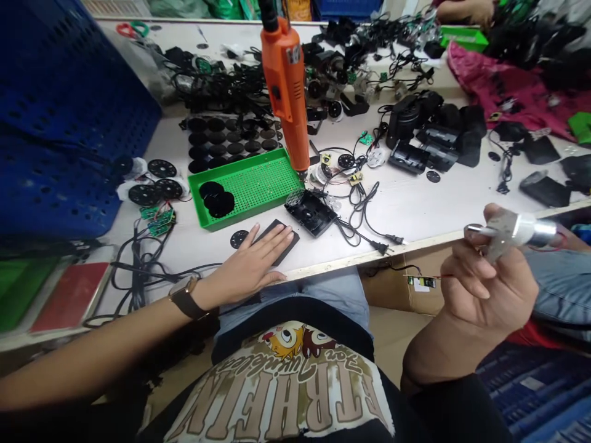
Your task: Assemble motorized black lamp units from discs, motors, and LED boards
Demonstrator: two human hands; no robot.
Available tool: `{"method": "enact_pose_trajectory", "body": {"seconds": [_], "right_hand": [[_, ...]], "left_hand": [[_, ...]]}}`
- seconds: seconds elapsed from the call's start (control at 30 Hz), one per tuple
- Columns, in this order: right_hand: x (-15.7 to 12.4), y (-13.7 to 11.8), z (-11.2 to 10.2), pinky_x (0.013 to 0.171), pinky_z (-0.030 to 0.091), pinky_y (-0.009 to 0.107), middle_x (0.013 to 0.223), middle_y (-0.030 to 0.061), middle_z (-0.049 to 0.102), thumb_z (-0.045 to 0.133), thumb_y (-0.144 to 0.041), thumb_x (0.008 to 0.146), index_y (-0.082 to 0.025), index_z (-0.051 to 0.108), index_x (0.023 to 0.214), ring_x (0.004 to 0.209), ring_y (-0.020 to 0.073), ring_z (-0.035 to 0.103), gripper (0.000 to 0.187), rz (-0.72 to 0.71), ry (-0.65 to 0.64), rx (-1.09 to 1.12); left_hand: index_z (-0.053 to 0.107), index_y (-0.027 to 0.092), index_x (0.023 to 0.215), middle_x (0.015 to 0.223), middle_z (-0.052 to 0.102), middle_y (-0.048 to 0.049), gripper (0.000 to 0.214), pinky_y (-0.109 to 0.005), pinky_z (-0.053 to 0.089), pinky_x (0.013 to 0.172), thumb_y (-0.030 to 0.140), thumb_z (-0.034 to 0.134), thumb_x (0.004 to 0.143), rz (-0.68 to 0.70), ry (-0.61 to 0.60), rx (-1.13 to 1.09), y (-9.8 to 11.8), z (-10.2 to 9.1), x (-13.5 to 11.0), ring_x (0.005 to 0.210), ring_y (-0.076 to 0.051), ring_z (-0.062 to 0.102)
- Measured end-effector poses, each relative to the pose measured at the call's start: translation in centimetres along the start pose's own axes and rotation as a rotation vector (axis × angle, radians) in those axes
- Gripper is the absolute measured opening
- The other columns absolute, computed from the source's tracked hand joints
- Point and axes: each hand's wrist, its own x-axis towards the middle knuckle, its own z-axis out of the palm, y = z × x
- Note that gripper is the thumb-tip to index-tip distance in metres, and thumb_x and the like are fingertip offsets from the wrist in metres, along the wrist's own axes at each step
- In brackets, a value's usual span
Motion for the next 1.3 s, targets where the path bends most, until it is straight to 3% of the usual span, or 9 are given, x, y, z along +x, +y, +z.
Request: {"method": "enact_pose_trajectory", "body": {"seconds": [0.17, 0.3, 0.4, 0.5, 0.63, 0.73, 0.87, 1.13, 1.3], "right_hand": [[-1.8, -1.1, 2.6, 0.02, 0.003, -0.004, 0.07, -0.0042, 0.066, 0.087, -0.018, 0.061, -0.015, 0.072, 0.118, 0.035, -0.0052, 0.007, 0.059, 0.053, -0.129, -0.005], [-3.2, -1.4, 4.3, 0.014, 0.005, 0.005, 0.067, -0.0083, 0.062, 0.086, -0.022, 0.07, -0.025, 0.073, 0.12, 0.03, -0.0035, 0.002, 0.052, 0.126, -0.231, -0.086], [-4.2, 0.3, 6.3, 0.017, 0.017, 0.007, 0.067, -0.0056, 0.061, 0.082, -0.027, 0.075, -0.025, 0.075, 0.113, 0.029, -0.001, 0.022, 0.039, 0.221, -0.234, -0.223], [-5.0, 4.3, 8.9, 0.031, 0.044, 0.011, 0.078, -0.0013, 0.069, 0.084, -0.026, 0.07, -0.026, 0.074, 0.103, 0.043, 0.0051, 0.052, 0.035, 0.321, -0.281, -0.352], [-4.2, 11.3, 10.8, 0.05, 0.062, 0.025, 0.078, -0.0028, 0.07, 0.086, -0.031, 0.067, -0.024, 0.069, 0.099, 0.06, 0.0119, 0.064, 0.037, 0.502, -0.415, -0.433], [-3.0, 15.4, 10.7, 0.06, 0.064, 0.03, 0.075, -0.0031, 0.07, 0.088, -0.037, 0.066, -0.022, 0.068, 0.098, 0.063, 0.0126, 0.064, 0.041, 0.527, -0.462, -0.513], [-2.1, 17.8, 9.8, 0.07, 0.063, 0.034, 0.069, -0.0055, 0.067, 0.086, -0.039, 0.068, -0.022, 0.064, 0.102, 0.062, 0.0142, 0.066, 0.044, 0.49, -0.549, -0.634], [-2.7, 18.3, 8.1, 0.067, 0.057, 0.032, 0.079, -0.0014, 0.067, 0.075, -0.041, 0.083, -0.021, 0.066, 0.115, 0.068, 0.0162, 0.067, 0.039, 0.417, -0.655, -0.812], [-2.9, 17.3, 8.0, 0.069, 0.052, 0.034, 0.086, 0.0032, 0.069, 0.067, -0.032, 0.092, -0.022, 0.073, 0.119, 0.072, 0.0172, 0.061, 0.029, 0.171, -0.777, -1.09]], "left_hand": [[0.011, 0.018, 0.17, 0.175, 0.023, -0.0141, 0.086, -0.056, 0.008, 0.133, 0.067, 0.036, 0.104, 0.083, -0.122, -0.131, -1.6, -1.3, 0.3, 0.165, -0.03, 0.015], [0.019, 0.013, 0.168, 0.175, 0.02, -0.018, 0.097, -0.053, 0.008, 0.134, 0.075, 0.045, 0.097, 0.16, -0.197, -0.235, -2.8, -2.2, 0.4, 0.165, -0.031, 0.013], [0.024, 0.018, 0.167, 0.174, 0.026, -0.0174, 0.092, -0.058, 0.009, 0.133, 0.071, 0.051, 0.097, 0.115, -0.11, -0.262, -2.6, -1.9, 0.0, 0.165, -0.033, 0.015], [0.029, 0.018, 0.165, 0.171, 0.033, -0.0205, 0.088, -0.057, 0.024, 0.13, 0.065, 0.058, 0.097, -0.132, 0.113, -0.309, -1.1, -0.9, -0.4, 0.16, -0.035, 0.029], [0.032, 0.012, 0.162, 0.147, 0.055, -0.0237, 0.095, -0.057, 0.045, 0.115, 0.06, 0.071, 0.089, -0.433, 0.31, -0.391, 1.1, 0.5, -0.3, 0.139, -0.038, 0.053], [0.032, 0.012, 0.161, 0.149, 0.056, -0.0238, 0.087, -0.056, 0.046, 0.116, 0.04, 0.074, 0.09, -0.427, 0.367, -0.474, 1.2, 1.0, -0.3, 0.14, -0.037, 0.054], [0.032, 0.018, 0.161, 0.159, 0.05, -0.0218, 0.086, -0.057, 0.043, 0.121, 0.028, 0.075, 0.087, -0.314, 0.318, -0.58, 0.2, 0.5, -0.7, 0.146, -0.035, 0.051], [0.059, 0.021, 0.135, 0.134, 0.071, -0.0124, 0.05, -0.051, 0.052, 0.113, 0.028, 0.078, 0.09, -0.443, 0.527, -0.602, 1.8, -0.1, -0.5, 0.129, -0.027, 0.065], [0.062, 0.022, 0.131, 0.126, 0.074, -0.0101, 0.05, -0.05, 0.054, 0.111, 0.024, 0.082, 0.086, -0.439, 0.58, -0.615, 2.0, 0.3, 0.1, 0.125, -0.027, 0.067]]}}
